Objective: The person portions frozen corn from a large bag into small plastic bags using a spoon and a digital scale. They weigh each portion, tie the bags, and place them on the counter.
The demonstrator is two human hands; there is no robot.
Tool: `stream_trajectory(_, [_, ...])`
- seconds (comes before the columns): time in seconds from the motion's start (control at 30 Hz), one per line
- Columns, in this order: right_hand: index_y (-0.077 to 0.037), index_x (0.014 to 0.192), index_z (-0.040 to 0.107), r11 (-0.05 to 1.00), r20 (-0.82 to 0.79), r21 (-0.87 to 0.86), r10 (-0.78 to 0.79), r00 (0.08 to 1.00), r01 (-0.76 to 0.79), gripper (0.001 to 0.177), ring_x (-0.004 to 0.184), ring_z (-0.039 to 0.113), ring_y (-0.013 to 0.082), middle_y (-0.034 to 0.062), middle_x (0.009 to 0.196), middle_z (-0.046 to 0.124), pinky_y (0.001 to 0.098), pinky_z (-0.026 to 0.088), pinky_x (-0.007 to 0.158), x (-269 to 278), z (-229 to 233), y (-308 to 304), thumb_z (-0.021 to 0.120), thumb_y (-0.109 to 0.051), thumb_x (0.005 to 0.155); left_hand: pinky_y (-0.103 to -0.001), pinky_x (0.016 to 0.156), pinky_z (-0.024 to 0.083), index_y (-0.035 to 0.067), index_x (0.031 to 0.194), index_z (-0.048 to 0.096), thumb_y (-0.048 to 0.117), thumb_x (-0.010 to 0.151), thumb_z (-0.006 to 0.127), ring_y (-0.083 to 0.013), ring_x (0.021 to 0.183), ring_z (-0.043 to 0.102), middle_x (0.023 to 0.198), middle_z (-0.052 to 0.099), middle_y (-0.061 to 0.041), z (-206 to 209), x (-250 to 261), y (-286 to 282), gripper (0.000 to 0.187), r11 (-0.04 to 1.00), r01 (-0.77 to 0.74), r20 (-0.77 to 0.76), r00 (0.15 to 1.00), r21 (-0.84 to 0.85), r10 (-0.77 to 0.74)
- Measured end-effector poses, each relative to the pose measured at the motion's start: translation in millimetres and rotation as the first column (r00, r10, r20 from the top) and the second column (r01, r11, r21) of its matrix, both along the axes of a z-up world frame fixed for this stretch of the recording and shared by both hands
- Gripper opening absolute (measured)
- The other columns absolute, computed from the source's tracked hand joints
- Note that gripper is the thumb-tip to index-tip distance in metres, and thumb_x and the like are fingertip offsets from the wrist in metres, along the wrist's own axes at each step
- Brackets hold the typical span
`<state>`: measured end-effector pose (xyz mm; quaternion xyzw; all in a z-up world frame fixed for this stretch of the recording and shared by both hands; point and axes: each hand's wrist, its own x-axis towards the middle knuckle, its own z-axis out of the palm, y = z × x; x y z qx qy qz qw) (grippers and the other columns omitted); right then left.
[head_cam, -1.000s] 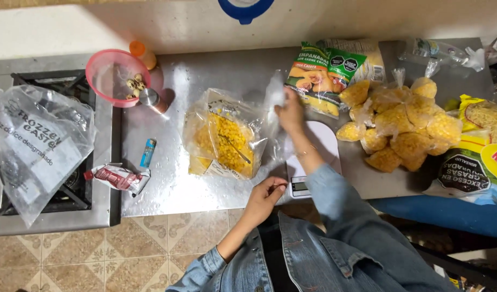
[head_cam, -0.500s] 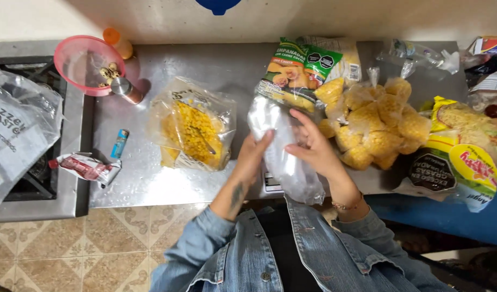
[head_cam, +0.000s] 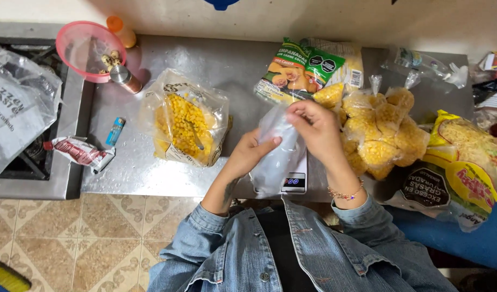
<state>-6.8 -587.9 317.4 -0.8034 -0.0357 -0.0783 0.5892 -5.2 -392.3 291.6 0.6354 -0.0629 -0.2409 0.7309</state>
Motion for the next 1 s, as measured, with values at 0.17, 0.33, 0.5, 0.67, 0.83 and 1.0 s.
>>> stream_trajectory(0.17, [-0.011, 0.110, 0.076, 0.995, 0.057, -0.047, -0.087, 0.995, 0.090, 0.011, 0.092, 0.066, 0.0076, 0.0027, 0.097, 0.077, 0.0284, 0.056, 0.088, 2.4, 16.1, -0.8, 0.070, -0.009, 0.101, -0.027, 0.065, 0.054, 0.008, 0.085, 0.070, 0.018, 0.092, 0.077, -0.0084, 0.069, 0.059, 0.070, 0.067, 0.001, -45.4, 2.8, 7.0, 0.013, 0.999, 0.050, 0.029, 0.998, -0.016, -0.050])
stream_trajectory(0.33, [-0.011, 0.101, 0.077, 0.911, 0.221, 0.020, -0.405, 0.887, 0.411, 0.011, 0.091, 0.067, 0.0153, 0.0063, 0.092, 0.075, 0.0306, 0.053, 0.090, 17.5, 24.6, -14.5, 0.071, -0.003, 0.095, -0.033, 0.072, 0.053, 0.000, 0.092, 0.071, 0.012, 0.095, 0.071, -0.0123, 0.076, 0.054, 0.073, 0.067, -0.002, -27.7, 7.8, 11.0, 0.012, 0.994, 0.075, 0.195, 0.977, 0.079, -0.090])
stream_trajectory(0.5, [-0.011, 0.094, 0.058, 0.698, 0.500, 0.439, -0.713, 0.492, 0.566, 0.015, 0.075, 0.054, 0.0107, 0.0007, 0.086, 0.056, 0.0230, 0.049, 0.067, 21.5, 16.9, -75.9, 0.051, -0.003, 0.105, -0.055, 0.061, 0.050, 0.012, 0.102, 0.072, 0.022, 0.088, 0.061, -0.0477, 0.075, 0.068, 0.078, 0.072, -0.021, -76.3, 58.3, -6.9, 0.020, 0.699, -0.242, 0.466, 0.873, 0.672, -0.146])
stream_trajectory(0.67, [-0.012, 0.092, 0.053, 0.735, 0.445, 0.467, -0.675, 0.588, 0.492, 0.023, 0.072, 0.046, 0.0102, -0.0006, 0.083, 0.051, 0.0243, 0.045, 0.069, 8.6, -41.4, -111.4, 0.042, -0.001, 0.109, -0.051, 0.069, 0.048, 0.021, 0.115, 0.058, 0.018, 0.086, 0.062, -0.0360, 0.081, 0.064, 0.085, 0.067, -0.007, -24.7, 163.8, -51.2, 0.030, 0.255, -0.810, 0.841, 0.540, 0.528, -0.026])
stream_trajectory(0.83, [-0.011, 0.094, 0.061, 0.685, 0.218, 0.144, -0.726, 0.652, 0.714, 0.009, 0.080, 0.059, 0.0135, 0.0019, 0.089, 0.062, 0.0251, 0.050, 0.071, -11.2, -32.2, -67.3, 0.057, -0.005, 0.099, -0.079, 0.109, 0.028, 0.014, 0.165, 0.006, 0.100, 0.084, 0.081, -0.0387, 0.156, 0.003, 0.172, 0.010, -0.012, -40.2, 207.1, -62.6, 0.139, -0.127, -0.653, 0.647, 0.757, 0.746, -0.094])
stream_trajectory(1.0, [-0.007, 0.100, 0.070, 0.823, 0.128, 0.092, -0.568, 0.813, 0.561, 0.007, 0.081, 0.062, 0.0085, 0.0019, 0.083, 0.069, 0.0233, 0.048, 0.075, -17.4, -24.2, -30.4, 0.076, -0.007, 0.096, -0.060, 0.104, 0.048, 0.020, 0.144, 0.051, 0.047, 0.075, 0.088, -0.0493, 0.125, 0.060, 0.129, 0.066, -0.024, -14.3, 92.9, -74.2, 0.083, 0.954, -0.116, 0.471, 0.881, 0.278, -0.030])
